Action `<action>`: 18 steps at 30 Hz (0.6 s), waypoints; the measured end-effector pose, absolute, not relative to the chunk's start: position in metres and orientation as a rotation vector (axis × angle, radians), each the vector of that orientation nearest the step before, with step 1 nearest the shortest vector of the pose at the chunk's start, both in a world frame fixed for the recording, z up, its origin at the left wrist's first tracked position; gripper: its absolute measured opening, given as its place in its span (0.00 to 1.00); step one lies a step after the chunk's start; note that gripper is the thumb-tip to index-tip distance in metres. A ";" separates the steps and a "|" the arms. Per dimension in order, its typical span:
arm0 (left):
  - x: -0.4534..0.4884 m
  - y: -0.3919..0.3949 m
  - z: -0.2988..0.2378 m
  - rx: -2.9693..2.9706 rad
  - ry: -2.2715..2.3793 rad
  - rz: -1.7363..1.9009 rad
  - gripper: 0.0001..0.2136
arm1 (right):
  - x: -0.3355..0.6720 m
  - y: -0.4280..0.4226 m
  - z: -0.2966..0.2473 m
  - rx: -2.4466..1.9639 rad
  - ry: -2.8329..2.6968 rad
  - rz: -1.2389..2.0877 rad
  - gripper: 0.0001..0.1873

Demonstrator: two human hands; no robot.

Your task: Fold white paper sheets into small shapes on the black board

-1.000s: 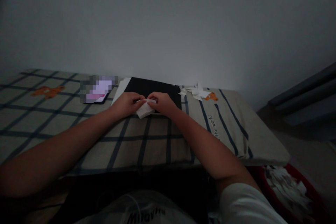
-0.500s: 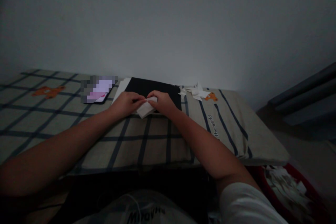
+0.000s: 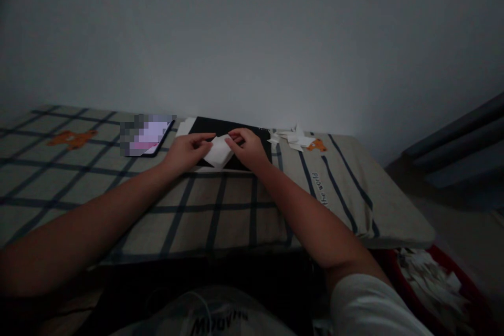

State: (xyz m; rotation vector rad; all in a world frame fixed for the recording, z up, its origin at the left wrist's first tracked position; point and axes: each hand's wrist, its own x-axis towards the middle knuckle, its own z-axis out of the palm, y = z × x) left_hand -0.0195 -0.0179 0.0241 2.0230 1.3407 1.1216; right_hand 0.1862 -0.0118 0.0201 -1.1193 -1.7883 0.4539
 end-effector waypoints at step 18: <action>-0.017 -0.015 0.021 1.995 1.379 1.075 0.16 | 0.191 -0.009 0.020 -1.252 -1.769 0.641 0.07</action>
